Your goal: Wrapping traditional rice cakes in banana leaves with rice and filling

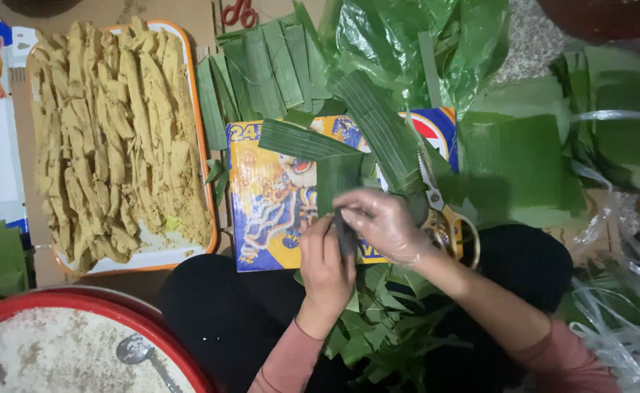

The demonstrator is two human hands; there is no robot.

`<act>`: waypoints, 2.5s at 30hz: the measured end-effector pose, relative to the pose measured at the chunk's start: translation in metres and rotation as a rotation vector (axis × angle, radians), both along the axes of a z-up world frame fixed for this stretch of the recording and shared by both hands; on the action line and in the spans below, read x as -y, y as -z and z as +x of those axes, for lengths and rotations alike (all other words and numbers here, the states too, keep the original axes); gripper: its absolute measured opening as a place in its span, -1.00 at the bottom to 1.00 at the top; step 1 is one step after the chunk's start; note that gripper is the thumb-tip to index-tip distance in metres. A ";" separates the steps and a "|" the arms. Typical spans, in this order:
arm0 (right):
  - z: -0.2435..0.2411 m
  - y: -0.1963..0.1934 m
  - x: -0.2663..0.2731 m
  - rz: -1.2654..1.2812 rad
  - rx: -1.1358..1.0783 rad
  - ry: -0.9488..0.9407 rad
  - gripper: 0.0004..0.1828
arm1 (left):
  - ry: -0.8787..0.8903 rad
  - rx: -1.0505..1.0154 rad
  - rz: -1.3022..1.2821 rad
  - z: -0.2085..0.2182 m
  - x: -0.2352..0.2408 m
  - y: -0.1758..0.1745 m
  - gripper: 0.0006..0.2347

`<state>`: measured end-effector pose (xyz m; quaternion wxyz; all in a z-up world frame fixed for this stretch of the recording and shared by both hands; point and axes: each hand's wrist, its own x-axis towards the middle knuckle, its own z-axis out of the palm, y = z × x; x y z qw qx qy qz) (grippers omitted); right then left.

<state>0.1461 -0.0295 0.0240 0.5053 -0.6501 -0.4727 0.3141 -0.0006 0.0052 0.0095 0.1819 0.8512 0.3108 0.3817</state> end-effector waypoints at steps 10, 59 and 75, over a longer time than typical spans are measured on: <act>-0.012 -0.009 0.019 -0.174 0.176 0.007 -0.84 | -0.063 0.049 -0.009 0.002 0.000 -0.008 -0.85; -0.016 0.031 0.037 -0.206 0.368 0.230 -0.94 | -0.138 0.113 -0.221 0.000 -0.007 -0.018 -0.92; -0.035 -0.014 0.038 -0.058 0.400 0.449 -0.96 | -0.064 0.261 -0.636 -0.022 -0.022 0.001 -0.95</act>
